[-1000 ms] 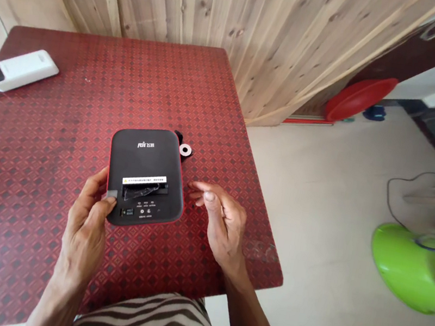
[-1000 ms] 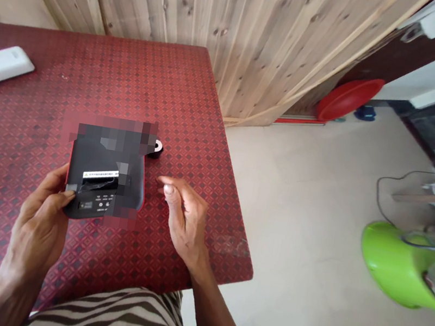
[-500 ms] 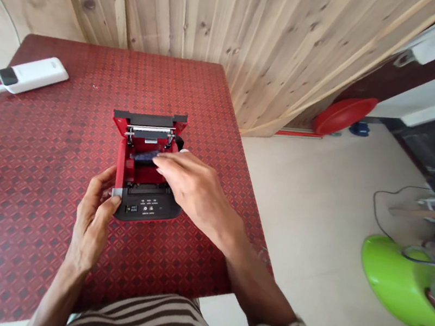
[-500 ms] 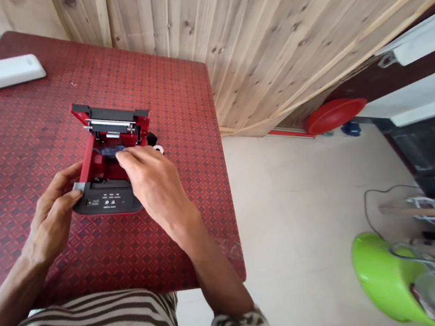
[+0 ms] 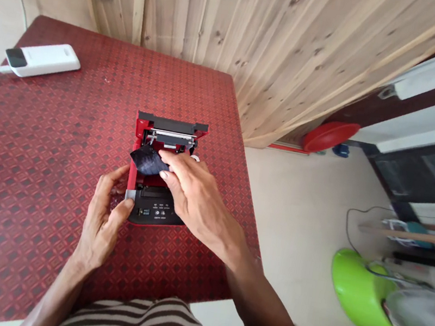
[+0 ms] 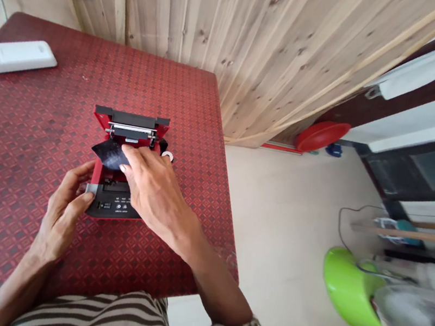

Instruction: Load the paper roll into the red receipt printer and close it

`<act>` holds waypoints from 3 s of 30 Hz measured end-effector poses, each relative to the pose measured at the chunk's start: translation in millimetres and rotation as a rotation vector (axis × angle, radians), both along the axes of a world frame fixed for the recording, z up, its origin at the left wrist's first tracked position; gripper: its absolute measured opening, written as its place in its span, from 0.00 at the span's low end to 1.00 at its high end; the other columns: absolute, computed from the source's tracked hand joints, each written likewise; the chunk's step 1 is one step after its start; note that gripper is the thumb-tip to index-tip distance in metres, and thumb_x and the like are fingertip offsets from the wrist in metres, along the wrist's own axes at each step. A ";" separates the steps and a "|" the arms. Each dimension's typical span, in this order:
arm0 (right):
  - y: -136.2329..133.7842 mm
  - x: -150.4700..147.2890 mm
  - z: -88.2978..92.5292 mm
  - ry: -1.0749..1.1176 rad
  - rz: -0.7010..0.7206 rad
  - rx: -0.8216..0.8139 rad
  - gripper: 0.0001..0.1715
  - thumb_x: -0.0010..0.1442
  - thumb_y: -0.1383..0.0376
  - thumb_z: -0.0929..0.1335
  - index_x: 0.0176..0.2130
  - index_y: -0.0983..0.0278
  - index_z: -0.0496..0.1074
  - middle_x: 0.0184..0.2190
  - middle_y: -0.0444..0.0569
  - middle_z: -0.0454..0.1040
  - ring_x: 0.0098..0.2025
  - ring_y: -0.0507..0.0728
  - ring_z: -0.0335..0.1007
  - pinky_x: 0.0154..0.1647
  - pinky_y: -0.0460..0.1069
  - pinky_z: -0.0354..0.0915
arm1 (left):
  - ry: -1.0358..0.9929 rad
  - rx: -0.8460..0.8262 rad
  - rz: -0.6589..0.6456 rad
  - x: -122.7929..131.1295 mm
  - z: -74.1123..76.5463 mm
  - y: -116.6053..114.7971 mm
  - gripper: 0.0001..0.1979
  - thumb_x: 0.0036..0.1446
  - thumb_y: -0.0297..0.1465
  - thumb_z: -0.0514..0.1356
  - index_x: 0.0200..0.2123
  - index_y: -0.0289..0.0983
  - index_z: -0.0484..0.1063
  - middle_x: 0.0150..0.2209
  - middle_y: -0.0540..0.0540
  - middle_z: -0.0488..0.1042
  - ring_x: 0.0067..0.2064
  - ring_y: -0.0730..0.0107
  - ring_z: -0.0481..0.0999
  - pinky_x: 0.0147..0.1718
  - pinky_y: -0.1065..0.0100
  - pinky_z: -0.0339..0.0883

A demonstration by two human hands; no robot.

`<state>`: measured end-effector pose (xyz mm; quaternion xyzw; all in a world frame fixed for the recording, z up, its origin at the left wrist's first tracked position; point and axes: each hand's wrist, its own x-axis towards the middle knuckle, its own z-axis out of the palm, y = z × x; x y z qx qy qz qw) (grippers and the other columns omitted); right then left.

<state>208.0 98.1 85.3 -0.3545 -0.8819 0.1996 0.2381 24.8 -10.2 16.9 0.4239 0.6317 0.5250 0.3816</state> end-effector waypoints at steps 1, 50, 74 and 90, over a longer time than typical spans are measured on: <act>-0.7 3.9 0.2 0.046 0.000 -0.026 0.18 0.82 0.67 0.62 0.64 0.63 0.73 0.55 0.56 0.85 0.57 0.62 0.83 0.61 0.59 0.76 | 0.011 -0.007 0.000 -0.5 -0.6 -0.3 0.31 0.70 0.48 0.62 0.70 0.40 0.72 0.60 0.39 0.78 0.56 0.52 0.78 0.55 0.51 0.72; -39.9 87.6 -76.8 0.383 -0.252 -0.620 0.20 0.65 0.65 0.75 0.57 0.61 0.81 0.46 0.50 0.85 0.40 0.55 0.80 0.44 0.52 0.75 | -0.001 0.081 -0.039 -13.2 -18.8 4.0 0.30 0.69 0.47 0.62 0.70 0.45 0.73 0.63 0.44 0.79 0.60 0.52 0.77 0.60 0.56 0.69; -1.5 82.7 20.7 0.622 0.016 -0.818 0.30 0.63 0.49 0.79 0.59 0.56 0.75 0.52 0.49 0.79 0.48 0.58 0.79 0.50 0.53 0.75 | 0.080 -0.004 -0.030 -8.9 -1.4 2.3 0.30 0.71 0.51 0.62 0.69 0.45 0.73 0.60 0.43 0.80 0.57 0.52 0.79 0.53 0.55 0.75; 9.9 24.6 30.2 0.519 0.080 -1.044 0.26 0.49 0.56 0.87 0.42 0.61 0.80 0.34 0.41 0.78 0.36 0.53 0.75 0.36 0.47 0.71 | 0.262 0.223 0.036 -6.7 33.3 -2.3 0.20 0.72 0.52 0.61 0.56 0.49 0.80 0.63 0.44 0.77 0.66 0.45 0.74 0.68 0.39 0.66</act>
